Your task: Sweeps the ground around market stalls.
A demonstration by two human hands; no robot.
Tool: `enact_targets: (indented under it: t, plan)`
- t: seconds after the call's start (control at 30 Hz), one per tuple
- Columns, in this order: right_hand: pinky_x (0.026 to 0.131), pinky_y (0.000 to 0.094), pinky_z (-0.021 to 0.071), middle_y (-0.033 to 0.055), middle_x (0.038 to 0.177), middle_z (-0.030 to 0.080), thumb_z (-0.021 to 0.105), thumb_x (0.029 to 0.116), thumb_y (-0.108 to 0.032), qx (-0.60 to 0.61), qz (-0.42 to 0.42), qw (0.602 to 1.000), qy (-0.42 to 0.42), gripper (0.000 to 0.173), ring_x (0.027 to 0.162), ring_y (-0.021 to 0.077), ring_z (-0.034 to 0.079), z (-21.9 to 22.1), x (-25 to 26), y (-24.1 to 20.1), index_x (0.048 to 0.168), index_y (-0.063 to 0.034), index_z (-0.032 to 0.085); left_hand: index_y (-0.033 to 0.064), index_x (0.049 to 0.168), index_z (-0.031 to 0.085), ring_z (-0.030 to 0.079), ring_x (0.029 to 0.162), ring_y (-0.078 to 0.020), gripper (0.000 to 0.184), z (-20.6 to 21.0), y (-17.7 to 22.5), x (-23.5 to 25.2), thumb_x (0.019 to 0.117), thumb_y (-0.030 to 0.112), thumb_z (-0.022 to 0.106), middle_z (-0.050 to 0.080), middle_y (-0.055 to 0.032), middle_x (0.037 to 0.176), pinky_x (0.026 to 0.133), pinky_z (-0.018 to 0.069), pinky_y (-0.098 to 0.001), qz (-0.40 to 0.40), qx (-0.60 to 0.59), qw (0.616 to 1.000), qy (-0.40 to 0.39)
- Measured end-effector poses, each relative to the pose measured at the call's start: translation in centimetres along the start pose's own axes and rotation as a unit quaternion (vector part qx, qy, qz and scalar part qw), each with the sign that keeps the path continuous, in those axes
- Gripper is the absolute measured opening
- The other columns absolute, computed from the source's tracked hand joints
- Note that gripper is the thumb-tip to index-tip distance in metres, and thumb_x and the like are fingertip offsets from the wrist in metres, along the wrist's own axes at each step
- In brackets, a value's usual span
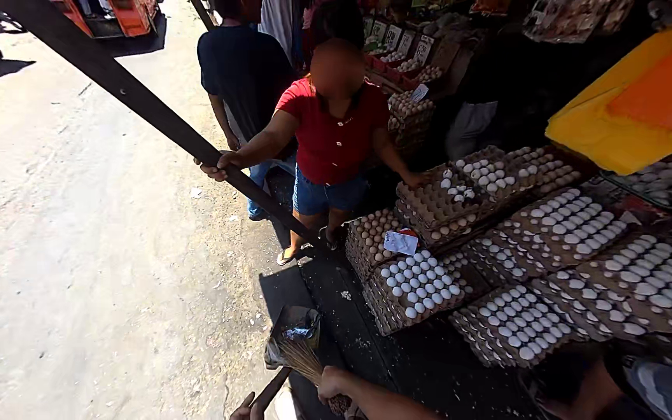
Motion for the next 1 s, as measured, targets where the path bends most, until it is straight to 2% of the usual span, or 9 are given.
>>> enact_targets:
  t: [0.1, 0.2, 0.27, 0.33, 0.47, 0.57, 0.7, 0.83, 1.0]
  plan:
    - [0.097, 0.0597, 0.0506, 0.0236, 0.121, 0.068, 0.075, 0.0844, -0.028, 0.028, 0.014, 0.999, 0.011, 0.046, 0.116, 0.0356, 0.065, -0.8, 1.1, -1.2, 0.113, 0.0077, 0.068, -0.0037, 0.110, 0.048, 0.066, 0.103, -0.0225, 0.026, 1.9, -3.2, 2.7, 0.0921, 0.009, 0.063, 0.065, -0.0201, 0.127, 0.075, 0.0564, -0.0374, -0.008, 0.029, 1.000, -0.002]
    - [0.097, 0.0578, 0.0510, 0.0240, 0.122, 0.067, 0.075, 0.0852, -0.026, 0.094, 0.040, 0.995, 0.016, 0.045, 0.116, 0.0349, 0.065, 0.2, 2.5, -1.7, 0.113, 0.0088, 0.068, -0.0056, 0.116, 0.052, 0.065, 0.109, -0.0240, 0.034, 1.4, -7.1, 4.9, 0.0919, 0.013, 0.068, 0.062, -0.0209, 0.131, 0.086, 0.0566, -0.0403, -0.034, 0.064, 0.997, -0.030]
    - [0.098, 0.0581, 0.0501, 0.0243, 0.124, 0.066, 0.074, 0.0867, -0.026, 0.126, 0.064, 0.990, 0.011, 0.046, 0.118, 0.0352, 0.064, 1.5, 3.0, -1.7, 0.115, 0.0091, 0.067, -0.0039, 0.122, 0.051, 0.065, 0.102, -0.0208, 0.039, 0.2, -8.9, 5.7, 0.0925, 0.014, 0.070, 0.061, -0.0187, 0.130, 0.078, 0.0566, -0.0379, -0.066, 0.081, 0.993, -0.050]
    - [0.097, 0.0594, 0.0505, 0.0238, 0.124, 0.066, 0.073, 0.0867, -0.030, 0.150, 0.080, 0.985, 0.020, 0.047, 0.118, 0.0358, 0.064, 2.0, 3.6, -1.8, 0.115, 0.0074, 0.067, -0.0028, 0.122, 0.051, 0.065, 0.102, -0.0208, 0.040, 0.2, -8.8, 7.5, 0.0916, 0.014, 0.071, 0.062, -0.0180, 0.130, 0.076, 0.0567, -0.0379, -0.076, 0.109, 0.988, -0.083]
    - [0.096, 0.0616, 0.0511, 0.0231, 0.122, 0.067, 0.075, 0.0839, -0.033, 0.220, 0.091, 0.970, 0.048, 0.053, 0.115, 0.0370, 0.065, 3.5, 5.0, -1.6, 0.120, 0.0048, 0.066, -0.0016, 0.128, 0.049, 0.061, 0.121, -0.0245, 0.052, 1.1, -6.9, 10.4, 0.0875, 0.015, 0.076, 0.058, -0.0186, 0.140, 0.091, 0.0564, -0.0417, -0.097, 0.182, 0.952, -0.226]
    - [0.096, 0.0632, 0.0507, 0.0239, 0.123, 0.067, 0.077, 0.0817, -0.033, 0.247, 0.088, 0.964, 0.055, 0.059, 0.116, 0.0381, 0.065, 3.9, 4.9, -1.5, 0.126, 0.0040, 0.063, 0.0029, 0.136, 0.048, 0.060, 0.115, -0.0225, 0.065, 1.3, -5.4, 12.2, 0.0839, 0.021, 0.081, 0.056, -0.0162, 0.136, 0.089, 0.0553, -0.0398, -0.150, 0.196, 0.923, -0.294]
    - [0.096, 0.0631, 0.0505, 0.0227, 0.122, 0.067, 0.078, 0.0803, -0.034, 0.287, 0.093, 0.951, 0.067, 0.061, 0.116, 0.0377, 0.064, 4.0, 3.9, -0.9, 0.128, 0.0013, 0.062, 0.0149, 0.148, 0.043, 0.060, 0.118, -0.0293, 0.079, 1.4, -3.4, 13.6, 0.0828, 0.029, 0.084, 0.055, -0.0136, 0.137, 0.090, 0.0586, -0.0529, -0.266, 0.188, 0.875, -0.359]
    - [0.099, 0.0617, 0.0500, 0.0205, 0.123, 0.067, 0.079, 0.0797, -0.033, 0.351, 0.099, 0.926, 0.094, 0.064, 0.117, 0.0363, 0.064, 3.4, 1.5, 0.7, 0.133, -0.0032, 0.061, 0.0180, 0.152, 0.038, 0.060, 0.124, -0.0373, 0.078, 2.4, -2.6, 14.2, 0.0883, 0.041, 0.077, 0.053, -0.0151, 0.145, 0.090, 0.0583, -0.0601, -0.342, 0.178, 0.840, -0.382]
    - [0.092, 0.0590, 0.0556, 0.0204, 0.121, 0.067, 0.078, 0.0817, -0.027, 0.445, 0.079, 0.886, 0.106, 0.059, 0.109, 0.0343, 0.067, 4.3, -1.2, 2.2, 0.134, -0.0058, 0.060, 0.0228, 0.153, 0.037, 0.063, 0.119, -0.0432, 0.064, 2.1, -2.4, 14.4, 0.1019, 0.059, 0.049, 0.054, -0.0180, 0.145, 0.084, 0.0583, -0.0629, -0.441, 0.203, 0.812, -0.323]
Point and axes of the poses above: each hand's wrist, its own x-axis towards the middle knuckle, its own z-axis out of the palm, y = z × x, the point moved 4 cm from there along x, towards the middle knuckle
